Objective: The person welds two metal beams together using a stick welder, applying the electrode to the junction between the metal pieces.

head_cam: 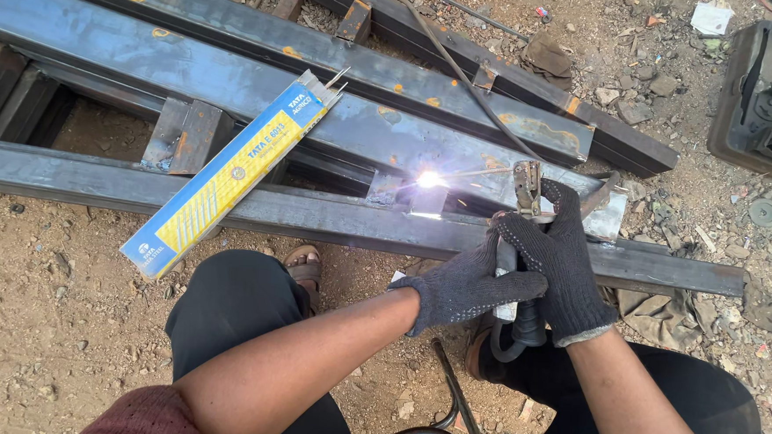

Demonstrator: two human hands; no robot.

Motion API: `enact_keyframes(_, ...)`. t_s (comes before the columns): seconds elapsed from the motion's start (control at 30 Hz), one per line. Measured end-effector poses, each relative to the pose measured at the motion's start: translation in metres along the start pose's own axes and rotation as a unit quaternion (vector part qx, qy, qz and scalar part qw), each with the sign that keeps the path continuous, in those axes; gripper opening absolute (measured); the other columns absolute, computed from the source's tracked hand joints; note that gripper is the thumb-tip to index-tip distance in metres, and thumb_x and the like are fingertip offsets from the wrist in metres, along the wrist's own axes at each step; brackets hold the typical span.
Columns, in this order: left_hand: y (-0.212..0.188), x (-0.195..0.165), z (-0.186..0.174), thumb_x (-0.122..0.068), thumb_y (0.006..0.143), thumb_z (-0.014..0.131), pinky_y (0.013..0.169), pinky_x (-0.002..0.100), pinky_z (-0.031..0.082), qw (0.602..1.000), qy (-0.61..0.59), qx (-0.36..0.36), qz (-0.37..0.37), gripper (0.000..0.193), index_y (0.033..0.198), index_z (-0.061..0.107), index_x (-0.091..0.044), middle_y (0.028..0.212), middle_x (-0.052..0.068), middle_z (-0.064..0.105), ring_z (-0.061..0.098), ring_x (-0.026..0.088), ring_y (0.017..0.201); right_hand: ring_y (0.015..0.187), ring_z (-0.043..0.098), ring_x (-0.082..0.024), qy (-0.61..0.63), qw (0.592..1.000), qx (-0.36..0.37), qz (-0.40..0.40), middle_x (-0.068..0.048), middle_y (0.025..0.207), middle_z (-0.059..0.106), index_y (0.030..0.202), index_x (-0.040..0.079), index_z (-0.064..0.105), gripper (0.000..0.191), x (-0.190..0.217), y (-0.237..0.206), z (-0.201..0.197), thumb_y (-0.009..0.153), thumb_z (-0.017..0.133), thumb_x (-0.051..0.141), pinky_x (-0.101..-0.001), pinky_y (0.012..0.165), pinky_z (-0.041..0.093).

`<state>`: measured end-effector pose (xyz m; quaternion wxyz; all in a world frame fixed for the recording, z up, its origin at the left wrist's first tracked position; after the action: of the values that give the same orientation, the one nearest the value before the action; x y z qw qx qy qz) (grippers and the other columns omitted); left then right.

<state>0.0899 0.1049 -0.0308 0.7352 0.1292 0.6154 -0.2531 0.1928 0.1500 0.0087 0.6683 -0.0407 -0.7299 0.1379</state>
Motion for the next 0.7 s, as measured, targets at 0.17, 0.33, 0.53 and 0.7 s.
enact_keyframes(0.17,0.002,0.000,-0.002,-0.054,0.087,0.068,0.105,0.038,0.048,0.997,0.073,-0.007,-0.009,0.086,0.149,0.044,0.000,0.134,0.016,0.063,0.061,0.025,0.125,0.077,0.068,-0.019,-0.022,0.999,-0.019,0.037,-0.014,0.100,0.065,0.134,0.006,0.043,0.058,-0.007,-0.001,-0.004,0.085,0.073,0.010,-0.0324,0.059,0.058)
enact_keyframes(0.33,0.001,-0.001,-0.007,-0.057,0.088,0.069,0.112,0.039,0.044,0.995,0.077,-0.015,0.056,0.092,0.153,0.038,-0.001,0.144,0.017,0.056,0.056,0.027,0.133,0.088,0.068,-0.016,-0.068,0.993,-0.050,-0.088,-0.010,0.109,0.064,0.139,0.004,0.047,0.059,-0.003,0.001,-0.006,0.087,0.074,0.011,-0.0308,0.073,0.060)
enact_keyframes(0.53,0.004,0.003,-0.001,-0.062,0.087,0.067,0.114,0.039,0.042,0.998,0.038,0.000,0.040,0.098,0.155,0.035,0.001,0.145,0.021,0.056,0.054,0.028,0.135,0.085,0.068,-0.016,-0.044,0.997,-0.017,-0.057,-0.012,0.105,0.066,0.138,0.004,0.047,0.057,-0.007,0.002,-0.008,0.087,0.074,0.010,-0.0303,0.070,0.059)
enact_keyframes(0.7,0.002,0.004,-0.002,-0.063,0.086,0.064,0.109,0.037,0.045,0.998,0.051,0.010,-0.032,0.108,0.157,0.021,0.004,0.141,0.021,0.059,0.058,0.027,0.130,0.081,0.071,-0.018,0.000,1.000,-0.001,-0.022,-0.014,0.097,0.069,0.135,0.005,0.046,0.057,-0.009,0.004,-0.006,0.086,0.073,0.010,-0.0297,0.065,0.060)
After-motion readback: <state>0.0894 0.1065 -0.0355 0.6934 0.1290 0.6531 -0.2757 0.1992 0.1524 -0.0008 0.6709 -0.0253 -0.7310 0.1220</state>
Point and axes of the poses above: each hand's wrist, its own y-axis towards the middle knuckle, its own z-axis out of the palm, x = y × z, the point moved 5 cm from there along y, towards the middle knuckle
